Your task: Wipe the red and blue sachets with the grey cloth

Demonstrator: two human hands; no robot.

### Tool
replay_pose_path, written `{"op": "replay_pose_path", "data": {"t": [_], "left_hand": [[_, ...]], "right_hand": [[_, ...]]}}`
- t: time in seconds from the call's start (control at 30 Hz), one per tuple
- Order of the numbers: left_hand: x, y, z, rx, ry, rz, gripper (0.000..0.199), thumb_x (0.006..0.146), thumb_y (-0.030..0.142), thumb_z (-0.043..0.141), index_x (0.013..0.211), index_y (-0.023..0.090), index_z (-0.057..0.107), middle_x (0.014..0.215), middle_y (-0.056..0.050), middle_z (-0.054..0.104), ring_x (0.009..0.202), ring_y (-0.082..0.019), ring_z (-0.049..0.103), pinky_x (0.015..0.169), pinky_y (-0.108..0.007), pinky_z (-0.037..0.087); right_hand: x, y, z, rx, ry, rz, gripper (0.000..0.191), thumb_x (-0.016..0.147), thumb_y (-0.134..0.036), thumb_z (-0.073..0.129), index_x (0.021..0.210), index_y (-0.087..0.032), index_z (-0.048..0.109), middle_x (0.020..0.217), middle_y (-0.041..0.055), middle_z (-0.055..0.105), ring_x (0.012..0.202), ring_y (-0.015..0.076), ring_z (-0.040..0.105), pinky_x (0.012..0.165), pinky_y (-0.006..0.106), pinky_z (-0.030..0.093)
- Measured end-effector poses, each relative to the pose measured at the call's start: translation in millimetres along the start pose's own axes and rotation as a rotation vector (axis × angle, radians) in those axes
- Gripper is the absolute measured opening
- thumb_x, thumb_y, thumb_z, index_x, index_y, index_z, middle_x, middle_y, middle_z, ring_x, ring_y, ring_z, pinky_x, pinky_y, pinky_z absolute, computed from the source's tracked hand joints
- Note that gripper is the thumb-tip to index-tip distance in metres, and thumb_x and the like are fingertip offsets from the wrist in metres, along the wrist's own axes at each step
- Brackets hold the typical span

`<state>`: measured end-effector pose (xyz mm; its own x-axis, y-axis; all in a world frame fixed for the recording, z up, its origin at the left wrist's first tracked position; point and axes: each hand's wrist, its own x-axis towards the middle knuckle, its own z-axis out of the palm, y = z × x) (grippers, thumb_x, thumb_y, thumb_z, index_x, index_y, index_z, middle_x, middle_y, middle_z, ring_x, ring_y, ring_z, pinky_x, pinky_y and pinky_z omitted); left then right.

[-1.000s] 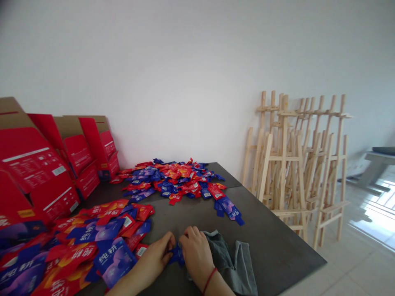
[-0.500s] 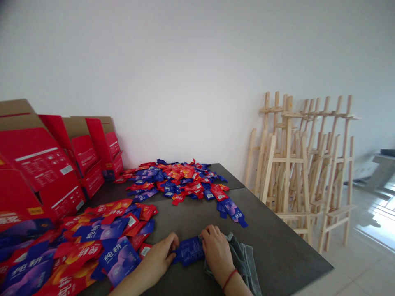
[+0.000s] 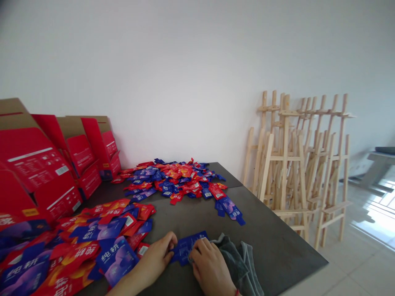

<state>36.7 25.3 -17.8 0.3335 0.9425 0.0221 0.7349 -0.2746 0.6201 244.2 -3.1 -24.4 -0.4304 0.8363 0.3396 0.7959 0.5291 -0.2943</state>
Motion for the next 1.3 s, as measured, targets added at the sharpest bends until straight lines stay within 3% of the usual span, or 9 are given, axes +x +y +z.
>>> {"op": "replay_pose_path", "data": {"t": [0.17,0.4,0.57,0.73,1.0,1.3], "left_hand": [[0,1,-2.3,0.001,-0.015,-0.008,0.03,0.07,0.005,0.05,0.094,0.022,0.049,0.087,0.001,0.058,0.083,-0.014,0.056,0.071,-0.021,0.037],[8,-7,-0.1,0.005,-0.013,-0.066,0.044,0.072,0.006,0.049,0.112,0.022,0.056,0.097,-0.002,0.064,0.091,-0.015,0.058,0.081,-0.023,0.039],[21,-13,-0.6,0.023,-0.023,-0.058,0.026,0.068,0.006,0.048,0.084,0.02,0.063,0.092,-0.002,0.065,0.089,-0.015,0.059,0.079,-0.022,0.039],[27,-21,-8.5,-0.049,0.019,-0.105,0.017,0.068,0.008,0.046,0.075,0.019,0.059,0.081,0.0,0.064,0.081,-0.016,0.059,0.073,-0.022,0.04],[26,-30,-46.3,-0.106,0.124,-0.158,0.015,0.076,0.018,0.041,0.075,0.019,0.056,0.064,0.004,0.058,0.059,-0.014,0.055,0.056,-0.022,0.037],[10,-31,-117.5,0.256,0.335,-0.117,0.026,0.085,0.024,0.038,0.093,0.022,0.063,0.09,-0.001,0.07,0.085,-0.018,0.065,0.077,-0.026,0.044]], "right_hand": [[-1,2,4,0.004,-0.016,0.058,0.027,0.073,-0.004,0.05,0.086,-0.025,0.059,0.095,-0.0012,0.057,0.091,0.0176,0.05,0.081,0.029,0.038],[5,20,4,0.012,0.066,0.21,0.022,0.077,-0.006,0.048,0.086,-0.022,0.06,0.095,0.0017,0.057,0.09,0.018,0.052,0.079,0.028,0.039],[15,28,7,-0.04,0.126,0.281,0.023,0.079,-0.007,0.048,0.088,-0.023,0.061,0.096,0.0022,0.058,0.092,0.0191,0.054,0.081,0.028,0.039],[20,35,7,-0.077,0.172,0.35,0.02,0.081,-0.008,0.047,0.086,-0.022,0.059,0.092,0.0026,0.059,0.09,0.0197,0.055,0.078,0.029,0.039],[16,37,12,-0.081,0.178,0.31,0.02,0.083,-0.009,0.045,0.089,-0.022,0.059,0.093,0.003,0.058,0.089,0.0202,0.054,0.078,0.03,0.039],[15,37,10,-0.068,0.177,0.293,0.019,0.083,-0.01,0.046,0.088,-0.023,0.059,0.093,0.003,0.059,0.089,0.0205,0.055,0.079,0.031,0.04]]}}
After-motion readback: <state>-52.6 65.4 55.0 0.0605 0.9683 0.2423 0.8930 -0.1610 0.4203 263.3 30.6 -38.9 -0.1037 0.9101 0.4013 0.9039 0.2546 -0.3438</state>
